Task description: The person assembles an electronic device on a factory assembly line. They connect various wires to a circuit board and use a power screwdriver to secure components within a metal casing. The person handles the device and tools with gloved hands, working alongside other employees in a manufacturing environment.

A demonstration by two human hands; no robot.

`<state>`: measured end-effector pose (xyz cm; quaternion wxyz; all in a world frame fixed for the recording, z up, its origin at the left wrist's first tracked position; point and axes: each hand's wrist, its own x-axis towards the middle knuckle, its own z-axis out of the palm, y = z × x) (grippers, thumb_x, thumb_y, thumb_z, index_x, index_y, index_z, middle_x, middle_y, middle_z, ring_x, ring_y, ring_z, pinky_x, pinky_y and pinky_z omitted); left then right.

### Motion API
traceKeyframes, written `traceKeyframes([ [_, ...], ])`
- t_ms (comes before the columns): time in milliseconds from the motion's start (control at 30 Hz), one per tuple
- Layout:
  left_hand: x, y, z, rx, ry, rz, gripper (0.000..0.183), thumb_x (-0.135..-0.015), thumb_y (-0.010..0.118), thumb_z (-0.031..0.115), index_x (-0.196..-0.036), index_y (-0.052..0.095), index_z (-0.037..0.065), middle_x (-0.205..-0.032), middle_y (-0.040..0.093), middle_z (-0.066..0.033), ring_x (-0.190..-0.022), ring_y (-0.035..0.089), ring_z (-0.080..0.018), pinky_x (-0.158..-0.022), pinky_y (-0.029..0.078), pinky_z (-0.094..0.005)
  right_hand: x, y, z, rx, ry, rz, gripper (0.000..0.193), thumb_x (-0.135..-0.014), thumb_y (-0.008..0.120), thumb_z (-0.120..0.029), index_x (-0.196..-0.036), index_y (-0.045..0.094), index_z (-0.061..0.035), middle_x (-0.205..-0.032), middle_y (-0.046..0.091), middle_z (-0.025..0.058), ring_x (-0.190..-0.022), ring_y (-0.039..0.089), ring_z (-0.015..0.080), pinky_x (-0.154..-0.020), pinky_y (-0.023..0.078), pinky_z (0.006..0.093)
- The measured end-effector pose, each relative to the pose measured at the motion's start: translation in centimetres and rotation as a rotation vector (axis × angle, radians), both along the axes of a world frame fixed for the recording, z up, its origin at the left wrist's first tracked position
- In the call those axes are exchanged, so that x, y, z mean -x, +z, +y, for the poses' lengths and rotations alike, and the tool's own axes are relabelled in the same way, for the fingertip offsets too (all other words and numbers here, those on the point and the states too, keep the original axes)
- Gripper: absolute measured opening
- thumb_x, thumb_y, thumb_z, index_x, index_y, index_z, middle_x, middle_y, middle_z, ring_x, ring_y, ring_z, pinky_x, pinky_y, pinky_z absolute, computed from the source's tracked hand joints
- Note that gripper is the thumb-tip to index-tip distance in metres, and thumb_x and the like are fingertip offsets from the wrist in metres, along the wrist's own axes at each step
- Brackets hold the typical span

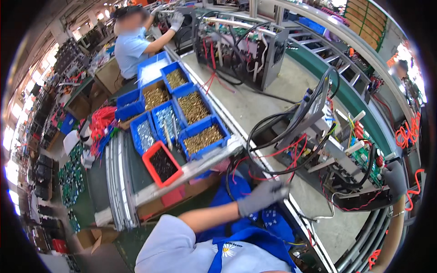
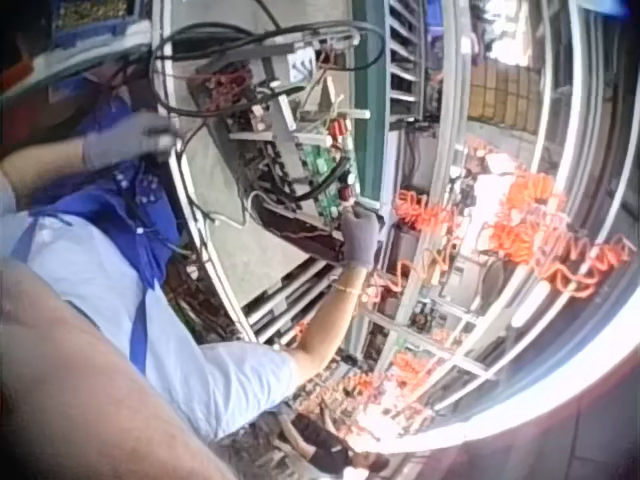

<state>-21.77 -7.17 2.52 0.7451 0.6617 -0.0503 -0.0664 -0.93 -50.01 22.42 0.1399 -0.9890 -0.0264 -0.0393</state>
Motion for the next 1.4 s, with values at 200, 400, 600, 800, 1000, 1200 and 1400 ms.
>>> traceKeyframes([
  [200,-8.5,22.2,15.0,-0.261,0.501,-0.583,0.035,-0.091,0.059,0.024,-0.115,0.054,-0.001,-0.101,0.064,-0.014,-0.084,0.062,-0.0178,-0.072,0.051,-0.0296,-2.4,-1.9,-3.4,-0.078,0.125,-0.054,0.013,-0.083,0.058,-0.01,-0.083,0.057,0.0028,-0.065,0.058,0.0089,-0.055,0.054,0.0137,-0.05,0.043,0.0318],
  [400,-10.9,30.0,20.1,-0.541,0.636,-0.852,0.027,-0.086,0.062,0.028,-0.098,0.061,0.003,-0.076,0.065,-0.0123,-0.067,0.063,-0.0215,-0.061,0.05,-0.0347,0.8,-1.3,-1.2,0.37,0.197,-0.399,0.018,-0.088,0.059,-0.017,-0.085,0.053,-0.0003,-0.079,0.056,0.0181,-0.077,0.056,0.0368,-0.068,0.042,0.0465],
  [600,-3.6,20.1,9.0,-1.14,0.219,-0.673,0.029,-0.081,0.067,0.031,-0.102,0.063,0.012,-0.077,0.065,-0.0127,-0.075,0.065,-0.0337,-0.065,0.051,-0.0427,14.9,7.4,18.4,-0.188,0.484,-0.323,0.057,-0.076,0.06,-0.01,-0.132,0.051,-0.0035,-0.115,0.059,0.0092,-0.103,0.057,0.0213,-0.088,0.043,0.0321],
  [800,-3.0,19.4,6.0,-1.188,0.082,-0.77,0.033,-0.079,0.07,0.024,-0.107,0.065,0.008,-0.074,0.065,-0.0098,-0.068,0.065,-0.0289,-0.059,0.049,-0.0392,19.6,10.5,18.3,-0.666,0.679,-0.619,0.06,-0.077,0.06,-0.009,-0.135,0.044,-0.0052,-0.113,0.059,0.0091,-0.1,0.057,0.0201,-0.086,0.044,0.0313],
  [1000,-1.0,21.0,7.5,-1.169,0.21,-0.807,0.033,-0.077,0.071,0.015,-0.108,0.065,0.008,-0.083,0.066,-0.0066,-0.075,0.063,-0.0257,-0.067,0.048,-0.0371,19.0,10.7,19.5,-0.684,0.721,-0.651,0.063,-0.078,0.059,-0.007,-0.137,0.037,-0.0069,-0.111,0.06,0.0091,-0.097,0.057,0.0189,-0.084,0.044,0.0305],
  [1200,2.5,26.9,9.9,-0.722,0.7,-0.926,0.038,-0.081,0.063,-0.003,-0.119,0.06,0.003,-0.092,0.068,-0.0056,-0.081,0.064,-0.0127,-0.08,0.049,-0.0292,18.5,10.3,19.8,-0.72,0.773,-0.654,0.067,-0.079,0.059,-0.005,-0.14,0.03,-0.0087,-0.11,0.06,0.0091,-0.094,0.056,0.0177,-0.081,0.045,0.0298],
  [1400,8.8,31.9,9.7,-0.484,0.787,-1.541,0.042,-0.085,0.06,0.0,-0.126,0.049,0.0,-0.1,0.066,-0.0067,-0.088,0.06,-0.0114,-0.085,0.048,-0.0286,17.7,10.9,21.5,-0.731,0.851,-0.615,0.072,-0.08,0.058,-0.004,-0.143,0.023,-0.0104,-0.108,0.06,0.0091,-0.091,0.056,0.0164,-0.079,0.045,0.029],
])
